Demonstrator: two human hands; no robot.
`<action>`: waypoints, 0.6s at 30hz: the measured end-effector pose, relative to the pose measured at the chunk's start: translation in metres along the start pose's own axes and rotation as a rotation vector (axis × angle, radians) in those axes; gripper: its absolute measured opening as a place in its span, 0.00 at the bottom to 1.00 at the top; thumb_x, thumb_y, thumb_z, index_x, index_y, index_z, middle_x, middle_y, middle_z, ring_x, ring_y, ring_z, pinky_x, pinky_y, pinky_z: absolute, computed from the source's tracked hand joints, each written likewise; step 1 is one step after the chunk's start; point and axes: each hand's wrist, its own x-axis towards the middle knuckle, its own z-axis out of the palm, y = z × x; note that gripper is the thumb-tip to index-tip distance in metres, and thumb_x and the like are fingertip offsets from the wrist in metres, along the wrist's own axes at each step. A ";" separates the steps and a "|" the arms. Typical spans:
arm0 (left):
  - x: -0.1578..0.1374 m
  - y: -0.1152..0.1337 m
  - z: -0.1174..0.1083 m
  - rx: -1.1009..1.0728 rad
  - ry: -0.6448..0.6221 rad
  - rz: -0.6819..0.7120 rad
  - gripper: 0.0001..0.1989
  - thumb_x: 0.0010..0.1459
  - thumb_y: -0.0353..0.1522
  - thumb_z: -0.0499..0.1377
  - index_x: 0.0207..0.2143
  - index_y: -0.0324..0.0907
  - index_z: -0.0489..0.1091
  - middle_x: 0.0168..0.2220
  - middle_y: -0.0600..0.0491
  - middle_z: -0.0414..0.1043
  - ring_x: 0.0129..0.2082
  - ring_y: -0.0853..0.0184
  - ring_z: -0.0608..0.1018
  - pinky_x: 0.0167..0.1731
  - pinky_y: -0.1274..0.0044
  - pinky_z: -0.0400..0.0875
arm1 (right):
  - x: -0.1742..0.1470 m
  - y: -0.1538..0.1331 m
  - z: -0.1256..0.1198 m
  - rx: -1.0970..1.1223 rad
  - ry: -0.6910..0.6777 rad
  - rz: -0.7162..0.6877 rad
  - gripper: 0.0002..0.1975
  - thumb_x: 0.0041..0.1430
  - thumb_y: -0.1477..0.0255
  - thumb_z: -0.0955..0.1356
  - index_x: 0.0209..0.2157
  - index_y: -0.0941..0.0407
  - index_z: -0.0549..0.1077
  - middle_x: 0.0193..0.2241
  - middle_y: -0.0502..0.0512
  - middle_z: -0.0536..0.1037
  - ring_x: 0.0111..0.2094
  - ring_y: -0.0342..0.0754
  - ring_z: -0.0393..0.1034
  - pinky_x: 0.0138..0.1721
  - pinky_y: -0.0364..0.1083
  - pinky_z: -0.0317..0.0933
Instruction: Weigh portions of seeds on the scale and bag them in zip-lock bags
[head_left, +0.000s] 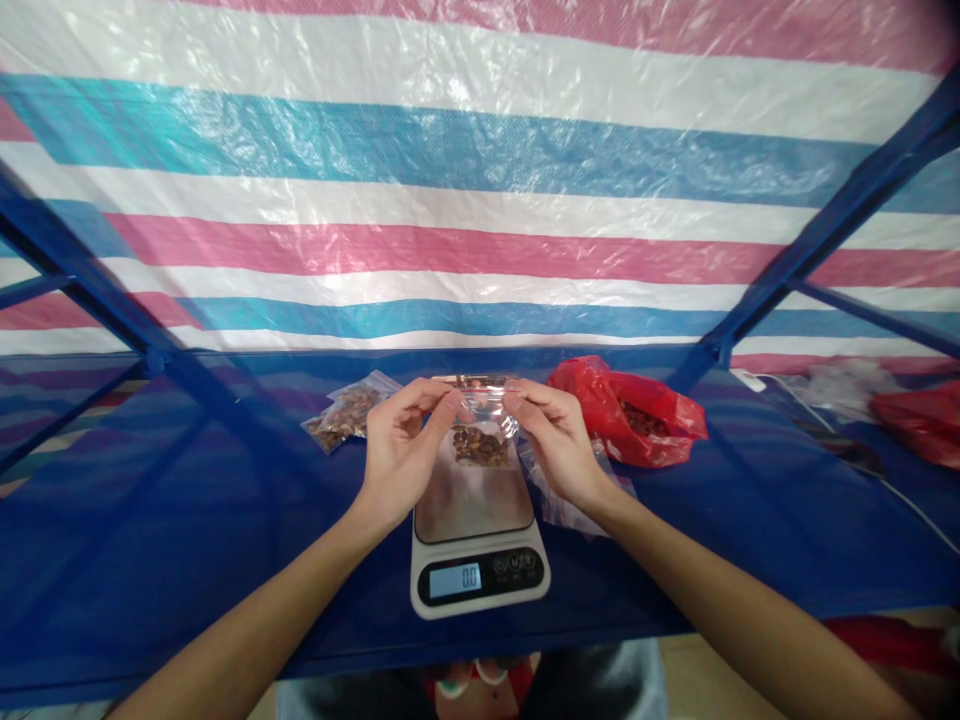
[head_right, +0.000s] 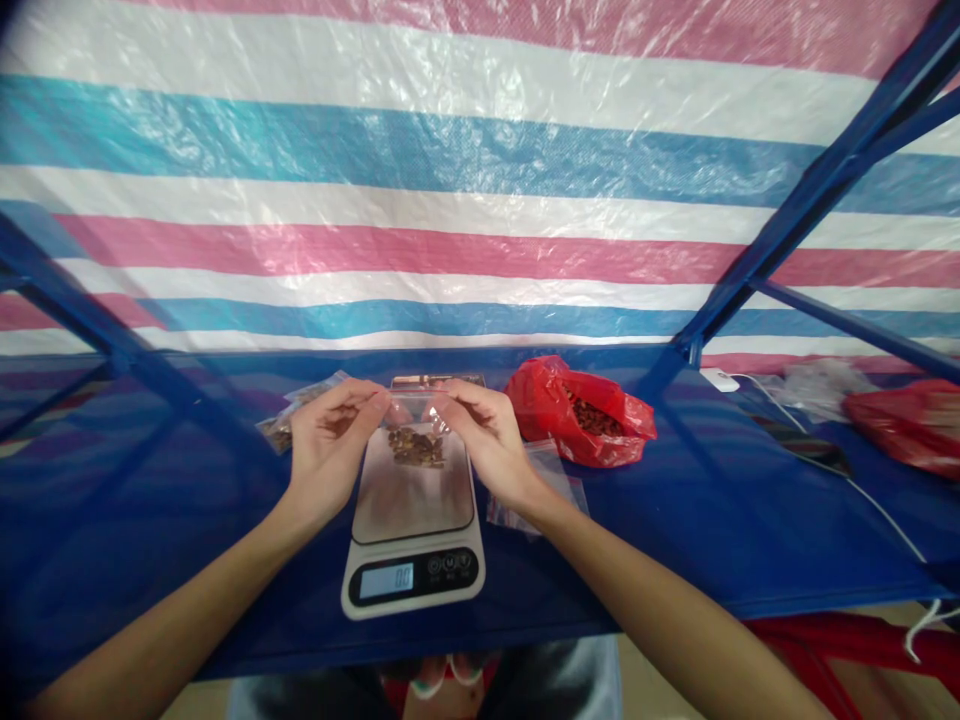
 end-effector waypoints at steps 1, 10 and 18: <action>0.000 0.000 0.000 0.000 0.001 0.012 0.10 0.67 0.38 0.67 0.34 0.42 0.79 0.30 0.53 0.82 0.31 0.67 0.81 0.38 0.76 0.75 | 0.000 -0.001 0.000 -0.006 -0.003 -0.012 0.13 0.69 0.59 0.72 0.35 0.52 0.82 0.35 0.51 0.80 0.37 0.49 0.73 0.42 0.47 0.68; -0.002 -0.004 -0.001 -0.025 -0.092 -0.001 0.04 0.65 0.34 0.69 0.37 0.43 0.82 0.36 0.53 0.83 0.34 0.69 0.81 0.38 0.79 0.75 | 0.000 -0.011 0.005 -0.029 -0.054 -0.073 0.11 0.71 0.63 0.71 0.36 0.53 0.82 0.33 0.50 0.80 0.35 0.46 0.72 0.39 0.44 0.66; -0.016 0.004 0.000 -0.013 -0.281 -0.018 0.11 0.70 0.36 0.64 0.33 0.41 0.76 0.32 0.52 0.75 0.35 0.67 0.78 0.34 0.78 0.70 | -0.014 -0.011 0.010 -0.085 -0.129 -0.103 0.14 0.73 0.68 0.69 0.30 0.56 0.75 0.27 0.48 0.71 0.30 0.43 0.65 0.33 0.43 0.59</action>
